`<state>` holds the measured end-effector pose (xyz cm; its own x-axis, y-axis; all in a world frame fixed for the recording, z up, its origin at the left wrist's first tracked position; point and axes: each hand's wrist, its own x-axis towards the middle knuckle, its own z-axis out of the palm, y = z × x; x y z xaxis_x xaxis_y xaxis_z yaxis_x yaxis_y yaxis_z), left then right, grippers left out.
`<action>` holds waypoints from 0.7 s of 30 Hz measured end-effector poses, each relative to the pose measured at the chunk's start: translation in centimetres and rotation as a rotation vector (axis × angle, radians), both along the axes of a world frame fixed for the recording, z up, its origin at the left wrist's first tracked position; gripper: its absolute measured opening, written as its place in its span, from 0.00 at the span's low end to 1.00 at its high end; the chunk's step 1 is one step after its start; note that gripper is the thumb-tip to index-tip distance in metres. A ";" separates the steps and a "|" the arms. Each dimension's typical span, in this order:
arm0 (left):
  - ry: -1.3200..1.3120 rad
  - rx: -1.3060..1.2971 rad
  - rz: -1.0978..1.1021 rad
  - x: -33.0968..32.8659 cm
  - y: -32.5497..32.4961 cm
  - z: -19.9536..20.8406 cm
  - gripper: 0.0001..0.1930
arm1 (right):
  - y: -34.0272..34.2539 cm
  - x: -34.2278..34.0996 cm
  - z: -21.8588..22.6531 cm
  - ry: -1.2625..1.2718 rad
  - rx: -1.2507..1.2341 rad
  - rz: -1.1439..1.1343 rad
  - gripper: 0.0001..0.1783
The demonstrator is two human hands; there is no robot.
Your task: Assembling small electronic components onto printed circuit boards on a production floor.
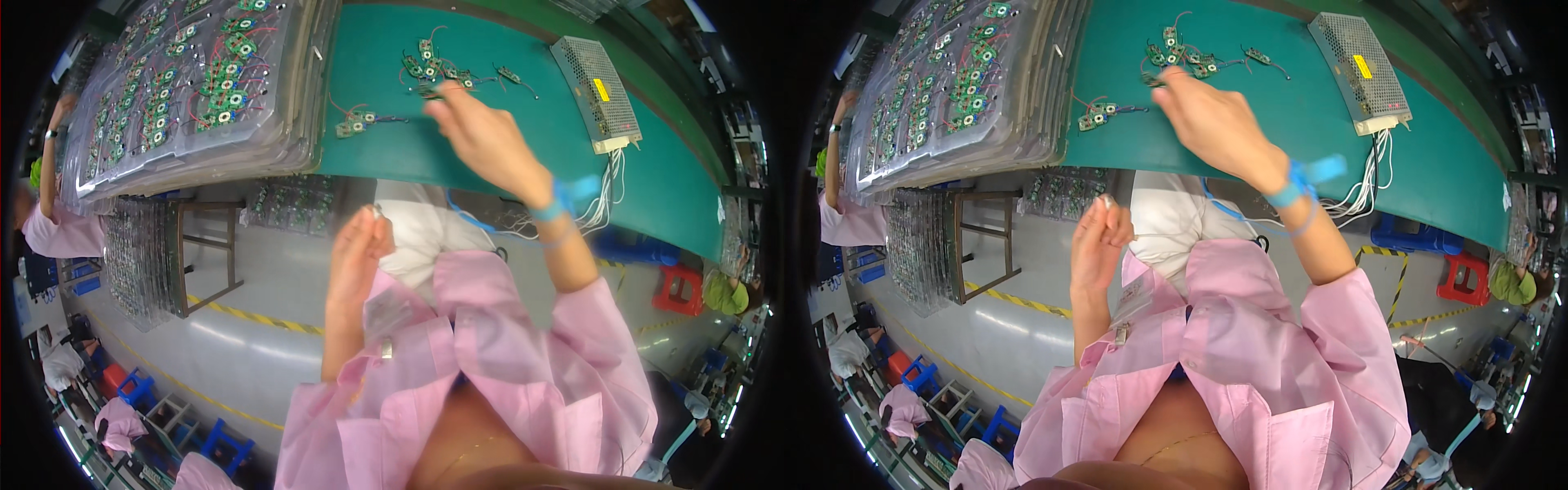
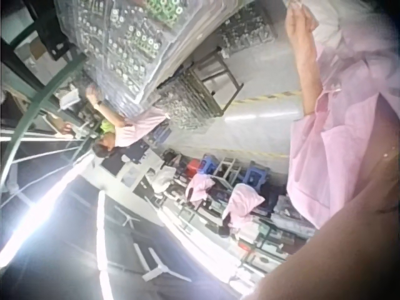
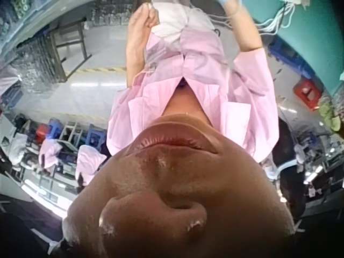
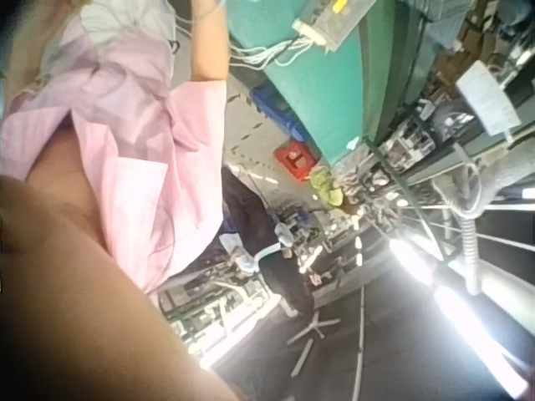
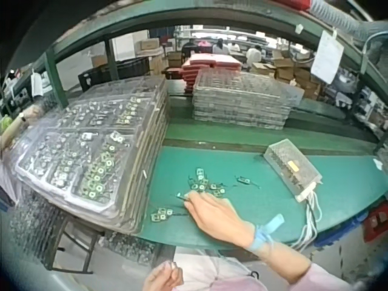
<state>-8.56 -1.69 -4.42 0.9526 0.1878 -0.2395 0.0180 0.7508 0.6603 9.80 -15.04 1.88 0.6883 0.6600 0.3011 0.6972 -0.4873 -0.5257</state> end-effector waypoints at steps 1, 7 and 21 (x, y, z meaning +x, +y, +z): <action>0.026 0.043 -0.028 0.3 -0.5 0.3 0.14 | 1.4 1.1 -1.4 -0.216 -0.015 0.022 0.10; 0.064 0.116 -0.083 0.5 -0.3 0.7 0.15 | 6.1 2.7 -3.9 -0.204 -0.132 0.072 0.09; 0.089 0.101 -0.085 0.7 0.8 -0.5 0.15 | 6.1 2.1 -1.8 0.282 -0.260 0.069 0.12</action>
